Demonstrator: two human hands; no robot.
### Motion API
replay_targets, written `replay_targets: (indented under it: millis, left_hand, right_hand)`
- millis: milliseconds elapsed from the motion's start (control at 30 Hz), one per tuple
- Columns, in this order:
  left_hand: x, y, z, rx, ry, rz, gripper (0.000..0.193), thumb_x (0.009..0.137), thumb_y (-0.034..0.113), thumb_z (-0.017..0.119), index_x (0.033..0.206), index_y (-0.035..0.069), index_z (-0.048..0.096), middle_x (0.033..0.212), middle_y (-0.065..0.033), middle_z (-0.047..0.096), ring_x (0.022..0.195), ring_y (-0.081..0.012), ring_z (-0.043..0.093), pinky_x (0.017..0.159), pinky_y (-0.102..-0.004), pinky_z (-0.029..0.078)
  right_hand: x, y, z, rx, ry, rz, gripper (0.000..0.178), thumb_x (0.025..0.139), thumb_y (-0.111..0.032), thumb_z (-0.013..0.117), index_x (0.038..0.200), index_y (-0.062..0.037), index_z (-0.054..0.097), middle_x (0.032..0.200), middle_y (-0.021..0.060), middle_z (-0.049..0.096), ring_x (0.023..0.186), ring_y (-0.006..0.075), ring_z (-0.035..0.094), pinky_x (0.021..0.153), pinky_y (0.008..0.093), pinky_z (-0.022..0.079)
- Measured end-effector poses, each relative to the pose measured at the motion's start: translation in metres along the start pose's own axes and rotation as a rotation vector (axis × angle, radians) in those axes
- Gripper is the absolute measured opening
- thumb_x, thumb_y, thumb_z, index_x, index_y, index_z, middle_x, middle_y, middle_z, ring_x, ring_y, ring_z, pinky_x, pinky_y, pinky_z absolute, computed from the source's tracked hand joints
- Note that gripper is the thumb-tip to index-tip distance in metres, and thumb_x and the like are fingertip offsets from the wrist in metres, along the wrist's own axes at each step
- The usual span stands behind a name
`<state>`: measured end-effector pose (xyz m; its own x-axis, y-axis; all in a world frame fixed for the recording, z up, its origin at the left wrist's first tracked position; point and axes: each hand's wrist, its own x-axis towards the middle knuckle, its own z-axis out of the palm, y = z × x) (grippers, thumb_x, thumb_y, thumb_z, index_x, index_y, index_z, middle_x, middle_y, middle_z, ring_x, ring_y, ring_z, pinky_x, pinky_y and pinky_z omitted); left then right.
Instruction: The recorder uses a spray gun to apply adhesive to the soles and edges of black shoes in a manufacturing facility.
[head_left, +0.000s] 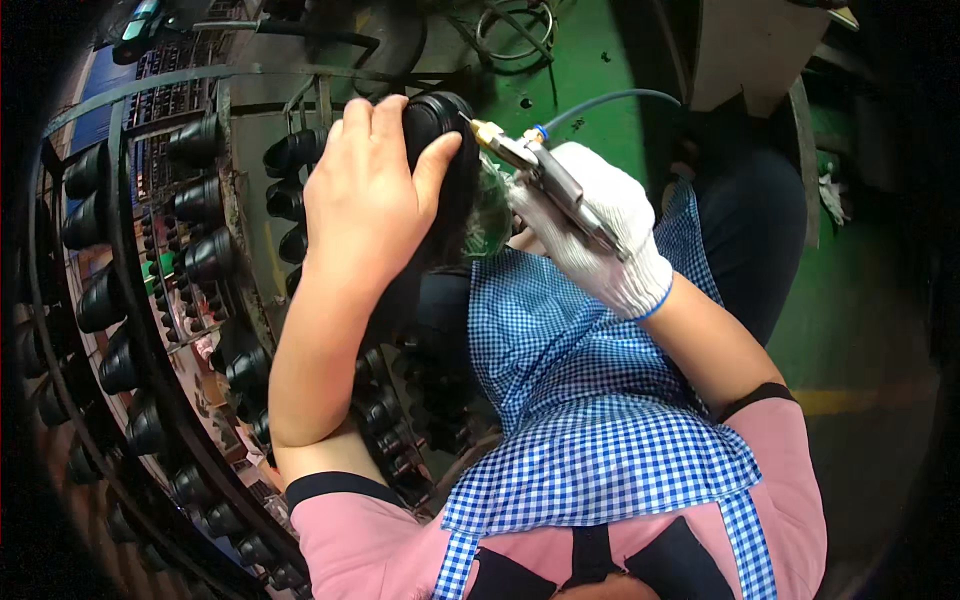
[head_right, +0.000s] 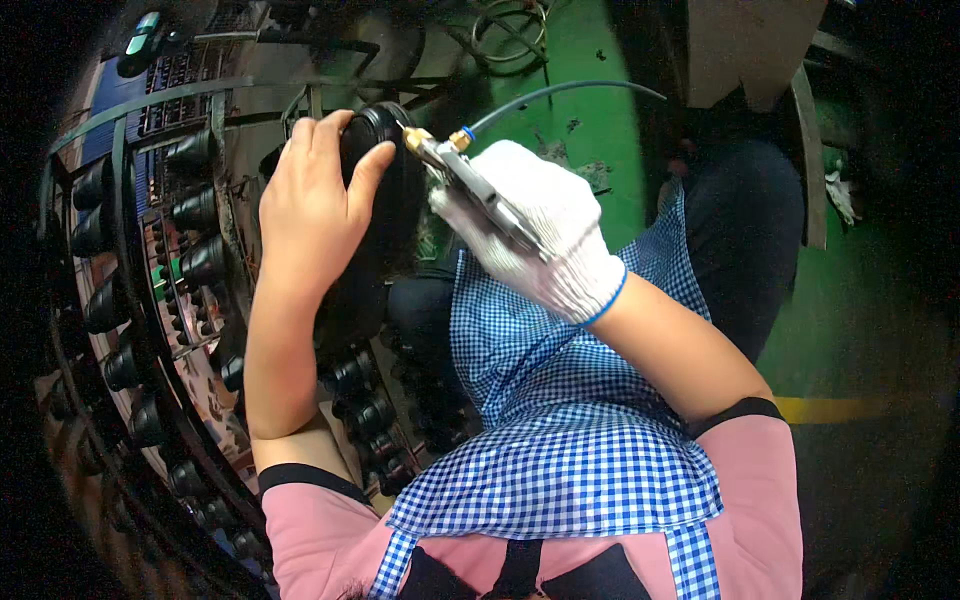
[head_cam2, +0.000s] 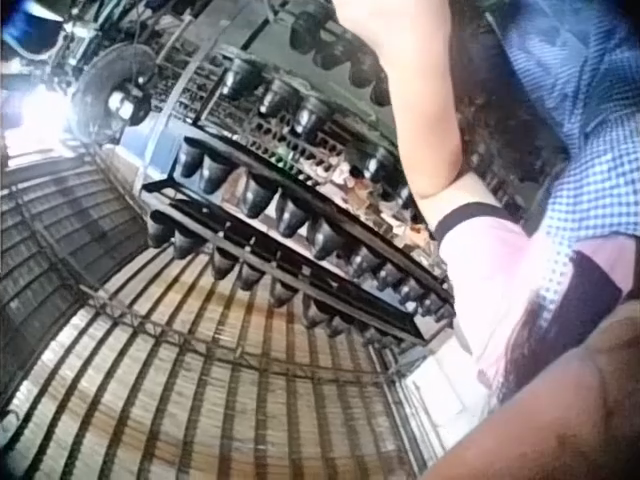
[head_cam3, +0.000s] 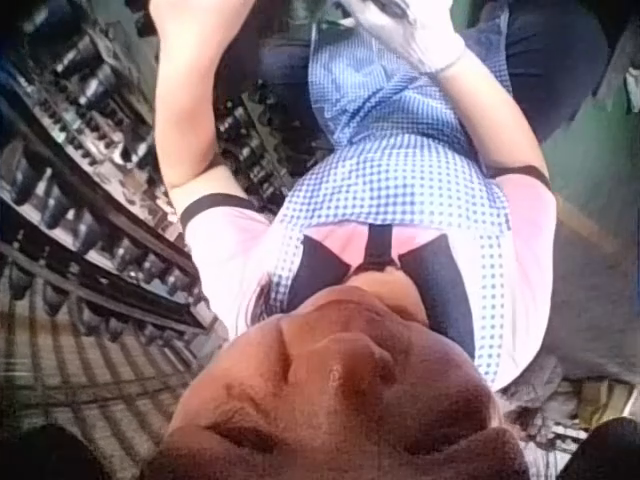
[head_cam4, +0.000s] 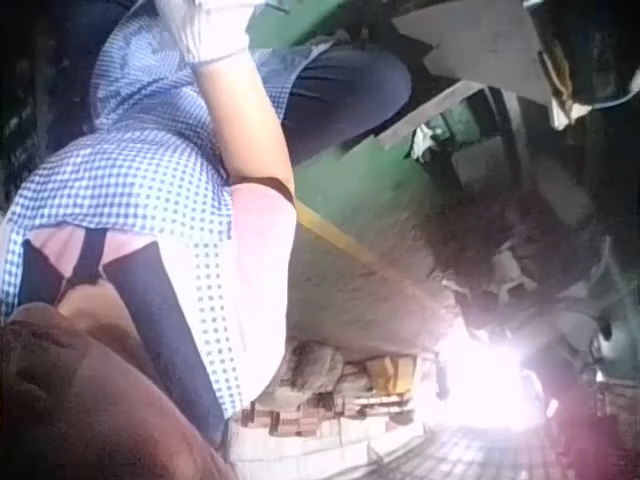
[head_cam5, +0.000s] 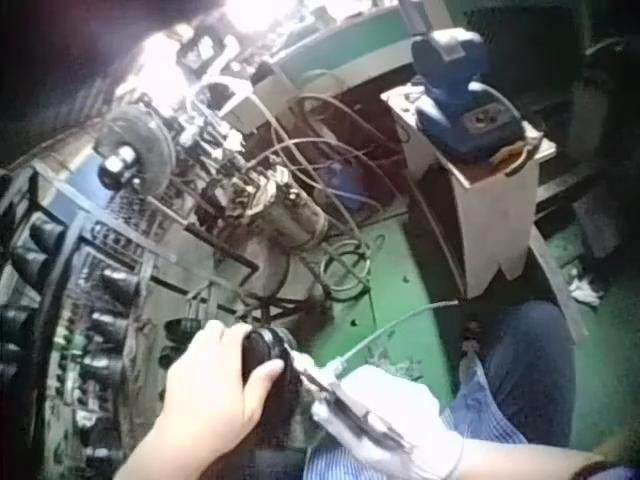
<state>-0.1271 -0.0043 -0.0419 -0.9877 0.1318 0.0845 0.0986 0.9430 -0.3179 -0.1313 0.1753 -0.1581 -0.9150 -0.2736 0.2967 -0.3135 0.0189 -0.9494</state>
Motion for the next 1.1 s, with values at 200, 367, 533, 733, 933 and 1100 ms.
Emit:
replay_targets:
  millis: [200, 367, 533, 733, 933, 1100]
  left_hand:
    - [0.018, -0.022, -0.001, -0.061, -0.165, -0.134, 0.057, 0.093, 0.051, 0.064, 0.115, -0.002, 0.061, 0.104, -0.0177, 0.065, 0.098, -0.0354, 0.067, 0.083, -0.0439, 0.055]
    - [0.020, -0.024, -0.001, -0.114, -0.258, -0.265, 0.061, 0.093, 0.056, 0.062, 0.116, -0.001, 0.063, 0.110, -0.0186, 0.067, 0.106, -0.0360, 0.066, 0.091, -0.0448, 0.053]
    - [0.022, -0.021, -0.003, -0.133, -0.291, -0.335, 0.064, 0.092, 0.058, 0.061, 0.116, -0.001, 0.063, 0.113, -0.0187, 0.068, 0.109, -0.0353, 0.066, 0.093, -0.0446, 0.052]
    - [0.022, -0.023, 0.000, -0.138, -0.277, -0.374, 0.066, 0.091, 0.060, 0.060, 0.114, -0.002, 0.064, 0.115, -0.0194, 0.068, 0.110, -0.0360, 0.066, 0.094, -0.0447, 0.052]
    - [0.017, -0.025, 0.005, -0.154, -0.213, -0.393, 0.071, 0.091, 0.063, 0.061, 0.110, -0.005, 0.064, 0.111, -0.0228, 0.068, 0.104, -0.0368, 0.066, 0.092, -0.0428, 0.050]
    - [0.017, -0.023, 0.004, -0.148, -0.211, -0.420, 0.071, 0.090, 0.063, 0.060, 0.110, -0.004, 0.064, 0.112, -0.0228, 0.068, 0.107, -0.0370, 0.066, 0.094, -0.0429, 0.049]
  right_hand:
    - [0.008, 0.003, 0.022, 0.022, 0.002, -0.008, 0.019, 0.087, -0.024, 0.077, 0.098, -0.0093, 0.072, 0.080, 0.0101, 0.062, 0.066, 0.0290, 0.065, 0.059, 0.0362, 0.053]
    - [0.007, 0.002, 0.026, 0.046, 0.013, -0.002, 0.020, 0.088, -0.026, 0.076, 0.098, -0.0098, 0.072, 0.080, 0.0099, 0.062, 0.067, 0.0288, 0.065, 0.059, 0.0368, 0.053]
    - [0.003, -0.005, 0.019, -0.033, -0.096, 0.038, 0.016, 0.092, -0.017, 0.075, 0.097, -0.0032, 0.068, 0.073, 0.0061, 0.061, 0.058, 0.0150, 0.066, 0.054, 0.0274, 0.052]
    - [-0.002, -0.009, 0.017, -0.251, -0.076, -0.048, 0.017, 0.089, -0.023, 0.077, 0.092, -0.0072, 0.071, 0.073, 0.0084, 0.063, 0.061, 0.0241, 0.065, 0.057, 0.0321, 0.053]
    - [-0.011, -0.014, 0.015, -0.248, -0.129, 0.015, 0.016, 0.088, -0.023, 0.077, 0.092, -0.0083, 0.072, 0.073, 0.0092, 0.063, 0.061, 0.0259, 0.064, 0.057, 0.0336, 0.052]
    - [-0.018, -0.015, 0.017, -0.211, -0.064, -0.037, 0.025, 0.087, -0.036, 0.075, 0.089, -0.0106, 0.072, 0.073, 0.0097, 0.064, 0.061, 0.0275, 0.067, 0.054, 0.0354, 0.054]
